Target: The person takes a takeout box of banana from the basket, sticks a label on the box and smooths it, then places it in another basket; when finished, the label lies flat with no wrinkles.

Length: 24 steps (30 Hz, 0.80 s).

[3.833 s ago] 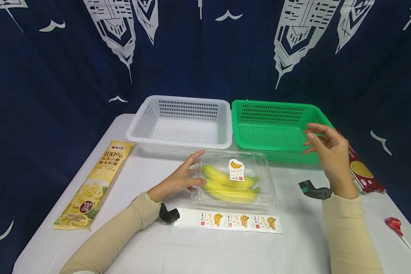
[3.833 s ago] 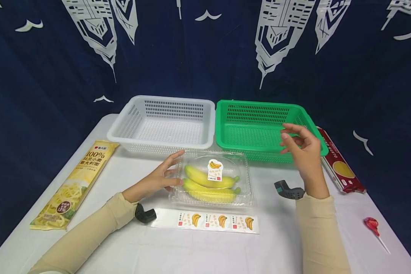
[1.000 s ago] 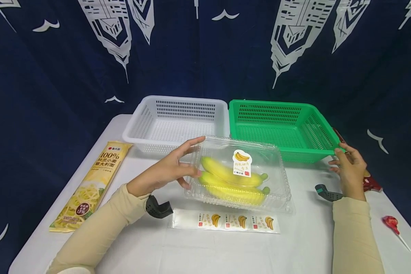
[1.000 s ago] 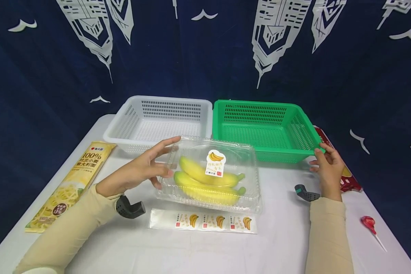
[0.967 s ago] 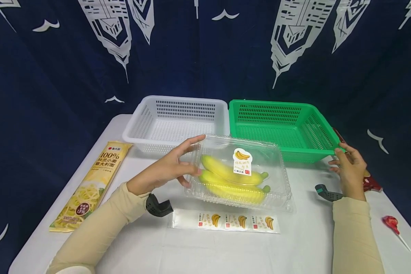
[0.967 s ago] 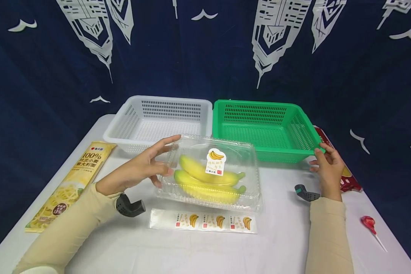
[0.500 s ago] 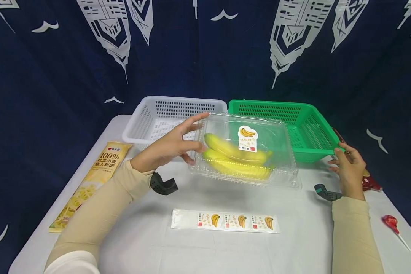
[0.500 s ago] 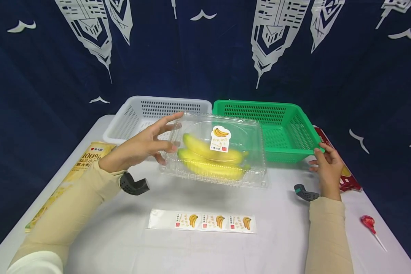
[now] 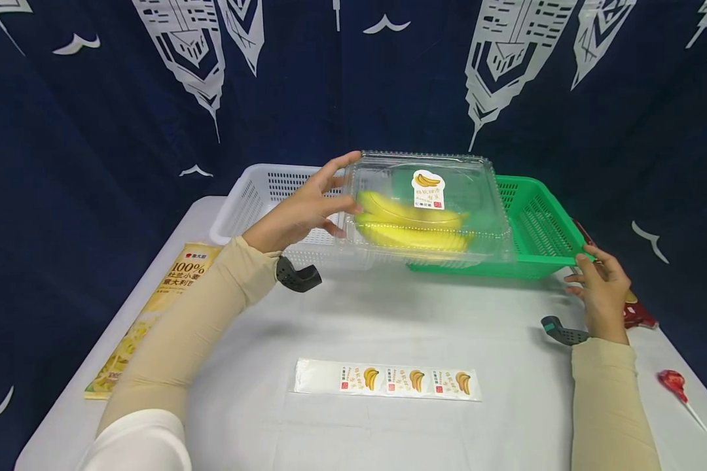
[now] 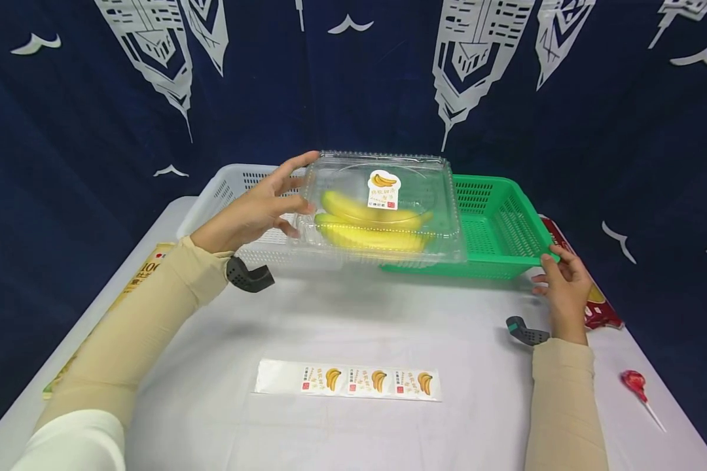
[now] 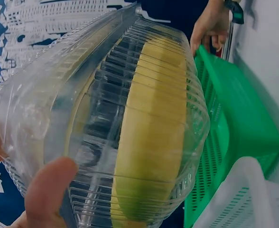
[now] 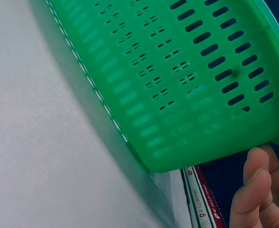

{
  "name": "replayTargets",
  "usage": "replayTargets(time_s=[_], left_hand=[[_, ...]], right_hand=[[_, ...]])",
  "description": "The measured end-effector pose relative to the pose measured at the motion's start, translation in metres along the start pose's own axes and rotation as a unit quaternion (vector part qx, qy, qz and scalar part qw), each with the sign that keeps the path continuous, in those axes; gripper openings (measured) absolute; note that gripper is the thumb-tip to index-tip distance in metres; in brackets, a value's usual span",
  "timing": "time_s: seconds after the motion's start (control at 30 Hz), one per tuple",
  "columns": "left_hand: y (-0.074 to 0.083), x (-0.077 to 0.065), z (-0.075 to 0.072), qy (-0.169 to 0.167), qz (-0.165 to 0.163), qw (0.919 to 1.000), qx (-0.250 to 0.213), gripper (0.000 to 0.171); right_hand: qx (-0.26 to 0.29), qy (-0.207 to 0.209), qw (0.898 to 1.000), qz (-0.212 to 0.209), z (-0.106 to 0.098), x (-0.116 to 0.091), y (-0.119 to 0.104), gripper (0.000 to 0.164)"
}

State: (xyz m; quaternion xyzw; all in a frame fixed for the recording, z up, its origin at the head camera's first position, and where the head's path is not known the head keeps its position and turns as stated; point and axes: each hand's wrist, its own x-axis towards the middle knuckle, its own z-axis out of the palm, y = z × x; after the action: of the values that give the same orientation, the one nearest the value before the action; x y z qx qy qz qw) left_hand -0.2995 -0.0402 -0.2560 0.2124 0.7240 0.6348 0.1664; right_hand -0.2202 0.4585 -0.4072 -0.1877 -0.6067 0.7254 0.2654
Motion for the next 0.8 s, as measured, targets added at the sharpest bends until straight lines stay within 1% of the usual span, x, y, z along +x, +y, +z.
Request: replayTargets(time_s=[0.3, 0.5, 0.67, 0.8], left_hand=[[0.006, 0.035, 0.0, 0.03, 0.025, 0.9986, -0.035, 0.082], [0.005, 0.057, 0.009, 0.04, 0.018, 0.9978, -0.05, 0.079], [-0.001, 0.074, 0.018, 0.046, 0.011, 0.9965, -0.069, 0.076], [-0.007, 0.086, 0.026, 0.055, 0.006, 0.996, -0.069, 0.076]], right_hand=[[0.006, -0.007, 1.0, 0.004, 0.001, -0.003, -0.002, 0.022], [0.007, -0.003, 1.0, 0.006, 0.001, -0.002, -0.001, 0.023], [0.002, -0.004, 1.0, 0.006, 0.0, -0.001, -0.001, 0.022], [-0.002, -0.005, 1.0, 0.004, 0.0, -0.001, 0.0, 0.021]])
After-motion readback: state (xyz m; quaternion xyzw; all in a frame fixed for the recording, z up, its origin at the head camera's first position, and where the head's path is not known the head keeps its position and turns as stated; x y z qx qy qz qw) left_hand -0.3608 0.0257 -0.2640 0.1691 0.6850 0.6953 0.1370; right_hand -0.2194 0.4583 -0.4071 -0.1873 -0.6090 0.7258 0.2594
